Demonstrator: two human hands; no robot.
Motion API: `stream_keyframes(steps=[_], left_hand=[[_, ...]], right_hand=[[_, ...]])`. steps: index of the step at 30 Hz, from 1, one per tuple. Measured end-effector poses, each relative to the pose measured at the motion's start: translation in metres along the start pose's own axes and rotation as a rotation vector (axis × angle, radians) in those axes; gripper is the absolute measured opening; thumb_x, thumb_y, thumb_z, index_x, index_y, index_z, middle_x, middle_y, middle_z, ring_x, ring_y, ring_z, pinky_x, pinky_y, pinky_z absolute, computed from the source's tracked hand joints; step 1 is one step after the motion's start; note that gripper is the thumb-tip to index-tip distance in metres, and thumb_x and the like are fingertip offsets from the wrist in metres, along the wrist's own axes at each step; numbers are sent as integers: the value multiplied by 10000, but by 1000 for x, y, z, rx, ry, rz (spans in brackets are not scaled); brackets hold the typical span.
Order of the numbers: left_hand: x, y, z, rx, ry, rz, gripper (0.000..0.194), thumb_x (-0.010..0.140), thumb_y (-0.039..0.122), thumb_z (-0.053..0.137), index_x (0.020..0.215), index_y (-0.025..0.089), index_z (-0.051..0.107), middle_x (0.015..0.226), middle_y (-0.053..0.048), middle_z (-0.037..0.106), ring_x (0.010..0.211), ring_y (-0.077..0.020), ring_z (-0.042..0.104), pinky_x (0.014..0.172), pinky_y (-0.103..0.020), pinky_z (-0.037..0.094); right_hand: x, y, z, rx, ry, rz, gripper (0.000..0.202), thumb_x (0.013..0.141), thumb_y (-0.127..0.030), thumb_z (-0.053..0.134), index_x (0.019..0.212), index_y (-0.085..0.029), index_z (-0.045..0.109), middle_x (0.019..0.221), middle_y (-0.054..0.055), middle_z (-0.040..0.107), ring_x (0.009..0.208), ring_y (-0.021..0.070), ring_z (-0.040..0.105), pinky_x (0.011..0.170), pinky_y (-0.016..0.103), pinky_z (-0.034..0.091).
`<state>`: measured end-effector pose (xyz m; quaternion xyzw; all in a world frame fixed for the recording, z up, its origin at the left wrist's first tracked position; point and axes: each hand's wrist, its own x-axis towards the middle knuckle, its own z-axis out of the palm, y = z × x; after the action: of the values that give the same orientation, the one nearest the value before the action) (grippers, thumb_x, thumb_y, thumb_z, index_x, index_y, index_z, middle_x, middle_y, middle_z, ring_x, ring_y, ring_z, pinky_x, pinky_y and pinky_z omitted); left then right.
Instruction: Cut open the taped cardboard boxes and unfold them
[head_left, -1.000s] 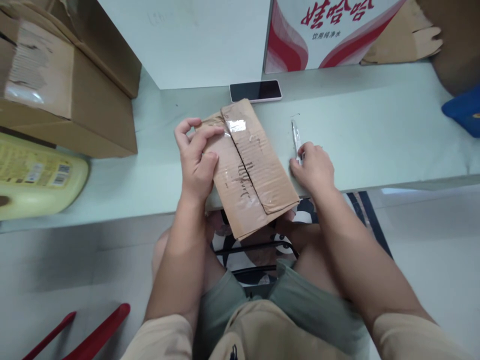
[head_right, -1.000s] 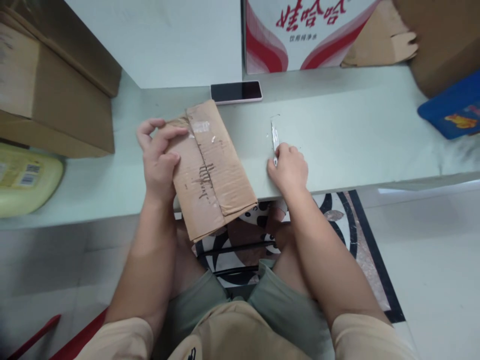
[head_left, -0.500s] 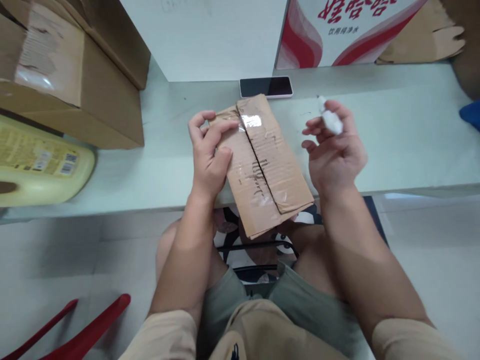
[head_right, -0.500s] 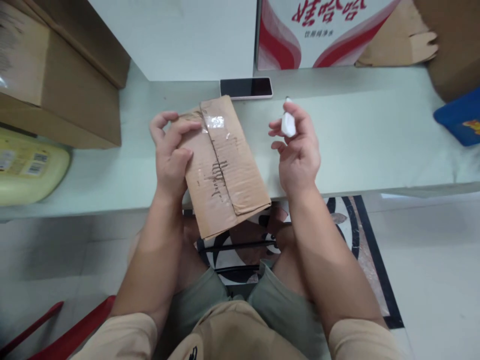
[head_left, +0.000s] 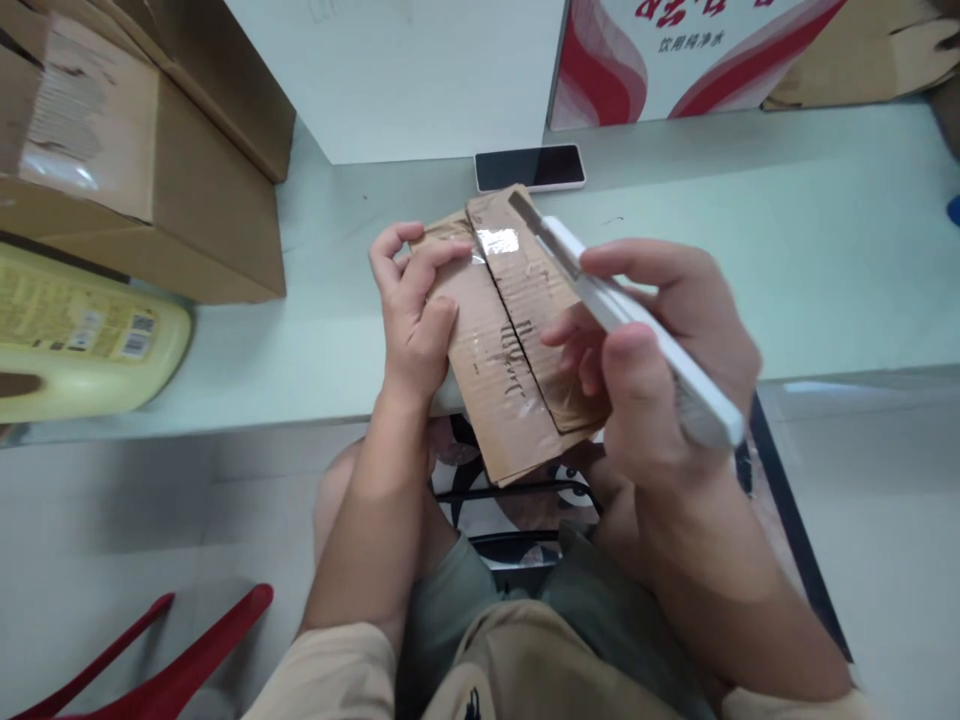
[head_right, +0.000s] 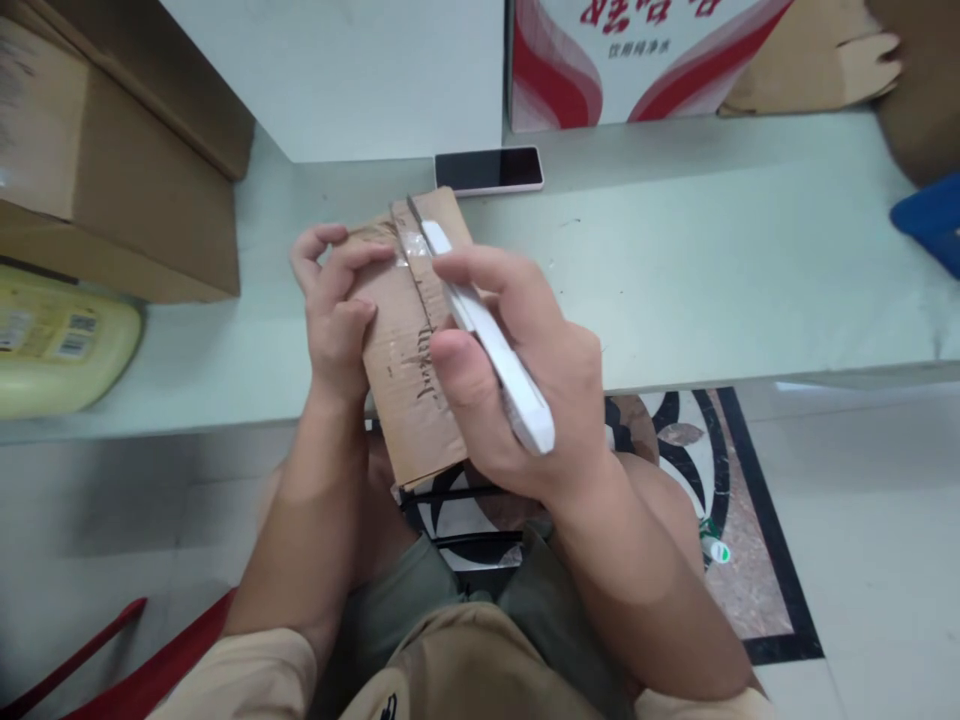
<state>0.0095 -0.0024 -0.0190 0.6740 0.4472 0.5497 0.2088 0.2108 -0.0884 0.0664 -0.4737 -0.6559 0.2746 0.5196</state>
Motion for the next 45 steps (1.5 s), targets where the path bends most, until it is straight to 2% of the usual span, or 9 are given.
stream_keyframes(steps=[3, 8, 13, 17, 20, 25, 32, 39, 45], left_hand=[[0, 0, -1, 25, -23, -10, 508, 859, 732, 580, 1077, 290, 706, 1323, -106, 524, 1414, -366, 432, 1242, -535, 400], [0, -3, -1, 27, -47, 42, 523, 874, 741, 554, 1088, 286, 700, 1315, -111, 535, 1411, -371, 431, 1234, -556, 388], [0, -7, 2, 50, -37, 65, 592, 868, 786, 513, 1096, 268, 687, 1300, -111, 530, 1413, -382, 438, 1236, -571, 371], [-1, -8, 2, 64, -43, 103, 610, 889, 794, 477, 1118, 274, 697, 1297, -98, 537, 1390, -362, 465, 1246, -558, 365], [-1, -7, 1, 67, -52, 120, 586, 917, 768, 452, 1142, 282, 690, 1302, -101, 539, 1393, -356, 465, 1252, -558, 360], [-2, -3, 1, 59, -28, 60, 592, 889, 785, 486, 1110, 277, 695, 1331, -108, 519, 1404, -365, 449, 1248, -555, 365], [0, 1, 2, 19, -36, 6, 608, 844, 809, 517, 1060, 273, 707, 1299, -119, 579, 1409, -379, 450, 1249, -558, 355], [-1, 3, 0, 48, -42, 36, 566, 886, 769, 494, 1097, 294, 720, 1327, -108, 555, 1398, -352, 471, 1268, -532, 330], [0, 4, 0, -3, -34, 35, 587, 869, 783, 502, 1082, 282, 721, 1285, -117, 558, 1400, -367, 451, 1241, -553, 371]], right_hand=[[2, 5, 1, -21, -52, -30, 289, 1027, -476, 536, 1217, -261, 569, 885, -13, 715, 664, 137, 649, 614, 310, 527], [10, 3, 3, -201, -123, -32, 199, 982, -397, 578, 1112, -264, 509, 790, -30, 746, 628, 162, 695, 552, 292, 489], [13, 7, 2, -310, -199, -40, 242, 995, -450, 577, 1149, -273, 515, 850, -20, 768, 640, 176, 709, 548, 295, 450], [15, 7, 3, -368, -211, -33, 284, 996, -481, 567, 1166, -256, 531, 781, -24, 742, 580, 165, 669, 524, 291, 412], [16, 4, 4, -327, -189, -5, 250, 990, -446, 578, 1137, -246, 546, 797, -18, 740, 615, 157, 681, 557, 288, 455], [16, 3, 7, -271, -99, 24, 175, 987, -417, 568, 1048, -253, 578, 893, 4, 757, 716, 166, 707, 632, 304, 528], [13, 5, 12, -367, -85, -63, 143, 969, -385, 554, 982, -257, 617, 883, 22, 736, 696, 182, 654, 638, 321, 499], [17, 4, 12, -352, -125, -23, 137, 938, -373, 577, 914, -241, 604, 817, 13, 712, 665, 171, 641, 618, 314, 464], [6, 1, 9, -247, 75, -59, 71, 886, -270, 586, 815, -258, 582, 678, -22, 635, 561, 149, 554, 564, 323, 477]])
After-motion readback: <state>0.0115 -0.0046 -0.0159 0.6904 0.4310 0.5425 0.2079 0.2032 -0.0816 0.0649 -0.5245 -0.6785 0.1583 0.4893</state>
